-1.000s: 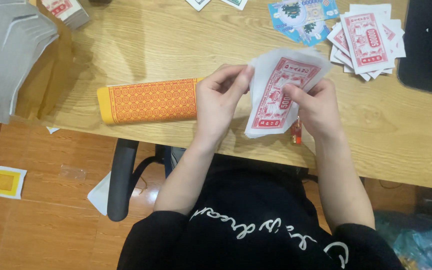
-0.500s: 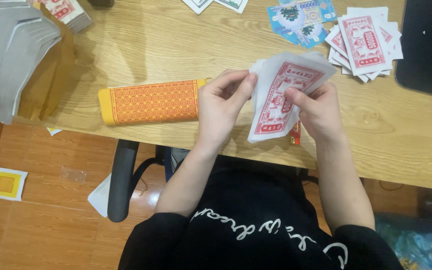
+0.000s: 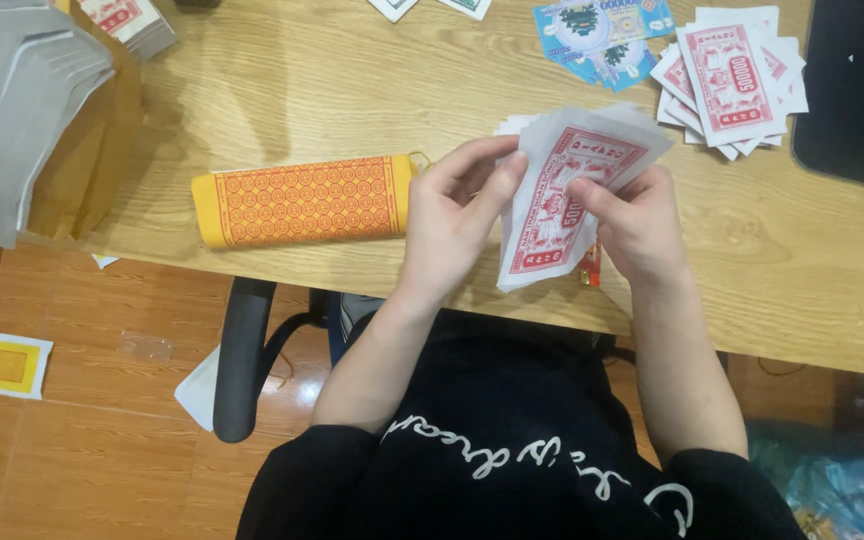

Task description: The person bundles printed paper slips by placing them into a larger yellow paper wrap and securing the bundle with a rubber band.

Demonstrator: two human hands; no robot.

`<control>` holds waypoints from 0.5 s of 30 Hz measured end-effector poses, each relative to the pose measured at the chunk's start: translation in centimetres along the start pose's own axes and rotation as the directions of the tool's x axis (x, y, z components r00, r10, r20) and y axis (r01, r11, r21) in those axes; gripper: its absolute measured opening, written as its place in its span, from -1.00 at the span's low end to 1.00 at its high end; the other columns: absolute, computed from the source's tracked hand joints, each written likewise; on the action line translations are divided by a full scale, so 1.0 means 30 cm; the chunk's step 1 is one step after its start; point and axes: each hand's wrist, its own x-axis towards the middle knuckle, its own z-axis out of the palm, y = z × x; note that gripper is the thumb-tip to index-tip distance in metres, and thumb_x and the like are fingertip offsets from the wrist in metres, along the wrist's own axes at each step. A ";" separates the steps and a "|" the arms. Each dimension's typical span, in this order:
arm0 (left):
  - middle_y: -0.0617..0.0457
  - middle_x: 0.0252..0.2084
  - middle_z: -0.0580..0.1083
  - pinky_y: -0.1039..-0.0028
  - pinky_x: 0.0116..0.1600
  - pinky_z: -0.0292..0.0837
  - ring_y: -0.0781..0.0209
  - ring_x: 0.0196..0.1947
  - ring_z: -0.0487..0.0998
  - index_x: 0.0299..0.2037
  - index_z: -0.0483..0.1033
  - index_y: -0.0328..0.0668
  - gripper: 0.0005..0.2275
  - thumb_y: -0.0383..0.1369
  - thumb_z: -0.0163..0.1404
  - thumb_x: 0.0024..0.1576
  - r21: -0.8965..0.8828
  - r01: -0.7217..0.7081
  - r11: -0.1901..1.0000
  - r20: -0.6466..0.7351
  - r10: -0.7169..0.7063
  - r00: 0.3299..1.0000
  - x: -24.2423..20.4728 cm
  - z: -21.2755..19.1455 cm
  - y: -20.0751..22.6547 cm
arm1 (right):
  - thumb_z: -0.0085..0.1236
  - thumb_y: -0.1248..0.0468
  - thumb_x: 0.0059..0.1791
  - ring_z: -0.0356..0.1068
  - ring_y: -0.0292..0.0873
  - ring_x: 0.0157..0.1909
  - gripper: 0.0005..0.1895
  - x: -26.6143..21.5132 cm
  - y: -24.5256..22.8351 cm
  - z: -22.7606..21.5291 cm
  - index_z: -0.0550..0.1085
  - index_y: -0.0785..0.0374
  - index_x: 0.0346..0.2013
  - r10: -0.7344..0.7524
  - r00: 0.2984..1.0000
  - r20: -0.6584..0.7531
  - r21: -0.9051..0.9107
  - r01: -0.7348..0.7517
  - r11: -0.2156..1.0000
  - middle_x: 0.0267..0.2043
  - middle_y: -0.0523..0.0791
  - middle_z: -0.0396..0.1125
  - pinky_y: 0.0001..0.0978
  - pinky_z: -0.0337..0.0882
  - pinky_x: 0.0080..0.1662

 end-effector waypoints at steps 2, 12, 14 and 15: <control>0.05 -0.25 0.57 0.61 -0.26 0.56 0.44 -0.28 0.52 -0.10 0.58 -0.18 -0.80 -0.28 0.12 0.16 -0.019 0.040 0.999 -0.024 -0.041 0.999 0.005 -0.004 0.003 | 0.27 0.46 -0.15 0.44 -0.27 -0.18 -0.75 -0.003 -0.017 0.014 0.51 0.41 -0.18 -0.001 1.000 -0.007 -0.005 0.001 1.000 -0.26 -0.04 0.43 -0.35 0.47 -0.09; 0.08 -0.25 0.53 0.67 -0.30 0.52 0.46 -0.33 0.49 0.10 0.43 -0.12 -0.68 -0.50 0.09 0.14 -0.019 -0.030 0.999 -0.063 0.029 0.998 -0.015 0.015 0.033 | 0.28 0.47 -0.16 0.43 -0.26 -0.14 -0.73 0.003 0.017 -0.016 0.51 0.39 -0.17 -0.035 0.999 0.027 0.009 0.034 0.999 -0.24 -0.04 0.44 -0.35 0.46 -0.06; 0.13 -0.19 0.53 0.62 -0.29 0.53 0.43 -0.33 0.51 -0.09 0.53 -0.02 -0.80 -0.54 0.04 0.14 0.191 -0.149 0.970 -0.040 0.160 0.986 -0.025 0.021 0.039 | 0.27 0.48 -0.14 0.40 -0.27 -0.15 -0.75 0.003 0.014 -0.019 0.51 0.37 -0.18 -0.068 0.997 0.033 -0.041 0.069 0.997 -0.25 -0.06 0.43 -0.33 0.45 -0.06; 0.13 -0.19 0.53 0.62 -0.29 0.53 0.43 -0.33 0.51 -0.09 0.53 -0.02 -0.80 -0.54 0.04 0.14 0.191 -0.149 0.970 -0.039 0.159 0.986 -0.029 0.013 0.041 | 0.27 0.48 -0.14 0.40 -0.27 -0.15 -0.75 0.007 0.023 -0.033 0.51 0.37 -0.18 -0.067 0.997 0.033 -0.041 0.069 0.997 -0.25 -0.06 0.43 -0.33 0.45 -0.06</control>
